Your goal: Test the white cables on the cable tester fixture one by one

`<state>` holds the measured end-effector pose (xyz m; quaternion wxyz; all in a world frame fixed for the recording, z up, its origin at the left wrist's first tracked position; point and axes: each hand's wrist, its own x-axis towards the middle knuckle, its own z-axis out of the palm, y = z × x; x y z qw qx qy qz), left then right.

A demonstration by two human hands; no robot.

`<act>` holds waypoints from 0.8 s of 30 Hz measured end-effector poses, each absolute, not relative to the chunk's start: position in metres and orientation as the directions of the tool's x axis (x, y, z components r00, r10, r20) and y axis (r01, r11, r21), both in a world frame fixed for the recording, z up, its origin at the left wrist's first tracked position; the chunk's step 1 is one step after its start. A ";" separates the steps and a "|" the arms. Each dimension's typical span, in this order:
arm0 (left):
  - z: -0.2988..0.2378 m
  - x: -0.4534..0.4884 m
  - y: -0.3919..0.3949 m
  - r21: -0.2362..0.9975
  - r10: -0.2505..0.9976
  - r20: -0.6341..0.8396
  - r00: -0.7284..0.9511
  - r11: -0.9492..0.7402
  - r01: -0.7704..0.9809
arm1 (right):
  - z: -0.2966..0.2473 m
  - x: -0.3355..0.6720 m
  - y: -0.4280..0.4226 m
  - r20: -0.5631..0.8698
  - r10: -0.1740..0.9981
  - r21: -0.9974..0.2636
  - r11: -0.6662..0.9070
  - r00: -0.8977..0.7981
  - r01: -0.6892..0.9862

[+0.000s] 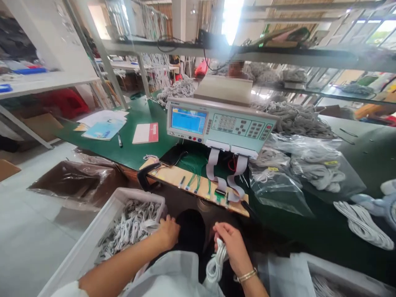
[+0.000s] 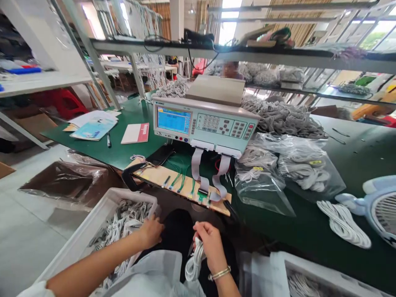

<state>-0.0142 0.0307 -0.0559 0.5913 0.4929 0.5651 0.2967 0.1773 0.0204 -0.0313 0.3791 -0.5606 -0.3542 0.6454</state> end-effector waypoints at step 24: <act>-0.043 0.062 0.020 0.989 0.931 -0.145 0.336 0.143 0.030 | -0.044 0.194 0.008 -0.284 0.956 -0.944 -0.293 0.076 0.155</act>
